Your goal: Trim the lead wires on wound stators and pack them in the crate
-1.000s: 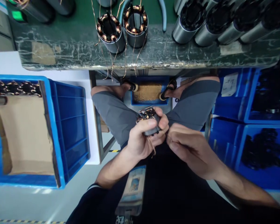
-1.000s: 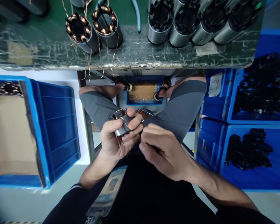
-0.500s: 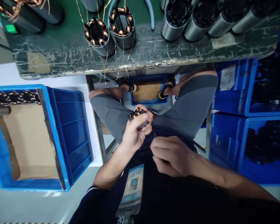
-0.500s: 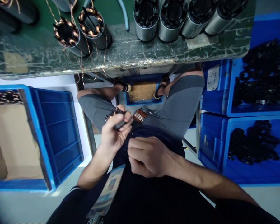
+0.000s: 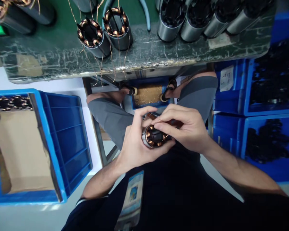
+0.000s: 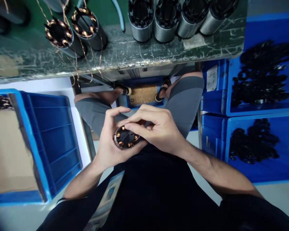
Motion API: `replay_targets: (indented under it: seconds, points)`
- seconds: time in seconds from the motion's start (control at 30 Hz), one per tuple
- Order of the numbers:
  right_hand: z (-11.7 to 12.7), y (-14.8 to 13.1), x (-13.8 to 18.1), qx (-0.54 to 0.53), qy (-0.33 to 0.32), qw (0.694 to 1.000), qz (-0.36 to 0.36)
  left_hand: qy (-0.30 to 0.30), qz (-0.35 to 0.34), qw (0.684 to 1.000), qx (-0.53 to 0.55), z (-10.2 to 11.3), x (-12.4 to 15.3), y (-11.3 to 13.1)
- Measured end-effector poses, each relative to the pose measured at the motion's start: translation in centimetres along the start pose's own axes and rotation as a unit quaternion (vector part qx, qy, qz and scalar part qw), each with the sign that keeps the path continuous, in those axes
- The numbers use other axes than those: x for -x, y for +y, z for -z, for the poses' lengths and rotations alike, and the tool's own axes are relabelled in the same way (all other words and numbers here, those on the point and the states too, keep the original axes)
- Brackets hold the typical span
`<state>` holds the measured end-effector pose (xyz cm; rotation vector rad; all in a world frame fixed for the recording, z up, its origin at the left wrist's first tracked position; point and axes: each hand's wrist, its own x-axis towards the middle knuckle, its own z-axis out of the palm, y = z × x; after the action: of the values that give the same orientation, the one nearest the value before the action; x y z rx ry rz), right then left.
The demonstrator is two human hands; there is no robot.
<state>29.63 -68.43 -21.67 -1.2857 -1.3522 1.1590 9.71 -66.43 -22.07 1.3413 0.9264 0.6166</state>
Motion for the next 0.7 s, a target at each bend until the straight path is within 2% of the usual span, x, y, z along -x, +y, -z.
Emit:
replay_targets:
  seconds: [0.1,0.17,0.23,0.3,0.37,0.4,0.47,0.5,0.6,0.7]
  points:
    - [0.0,-0.5,0.6,0.031,0.019,0.999,0.021,0.061,-0.089,0.994,-0.019,-0.7,0.6,-1.5]
    - [0.3,-1.0,0.8,0.032,0.012,0.999,0.020,0.106,-0.161,0.981,-0.028,-1.1,0.7,-2.4]
    - [0.7,-1.2,0.7,0.027,0.004,1.000,0.006,0.130,-0.205,0.969,-0.034,-1.3,0.6,-2.9]
    - [1.4,-1.1,0.6,0.022,0.015,0.999,-0.026,0.133,-0.229,0.963,-0.044,-1.1,0.3,-2.8]
    - [2.3,-1.1,0.6,0.031,0.072,0.995,-0.055,0.138,-0.248,0.958,-0.042,-0.6,0.1,-2.2]
    - [2.7,-1.2,0.8,0.051,0.108,0.991,-0.052,0.137,-0.243,0.959,-0.040,-0.3,0.0,-1.7]
    - [3.4,-1.6,1.5,0.132,0.147,0.980,0.004,0.119,-0.205,0.971,-0.034,0.3,-0.3,-0.6]
    - [3.6,-1.8,1.8,0.184,0.135,0.973,0.048,0.100,-0.180,0.978,-0.032,0.5,-0.4,0.0]
    - [4.3,-2.2,2.7,0.290,-0.012,0.941,0.176,0.040,-0.141,0.989,-0.035,1.0,-0.7,1.0]
    - [5.4,-1.7,2.7,0.305,-0.091,0.929,0.190,0.036,-0.171,0.977,-0.124,1.7,-0.7,1.0]
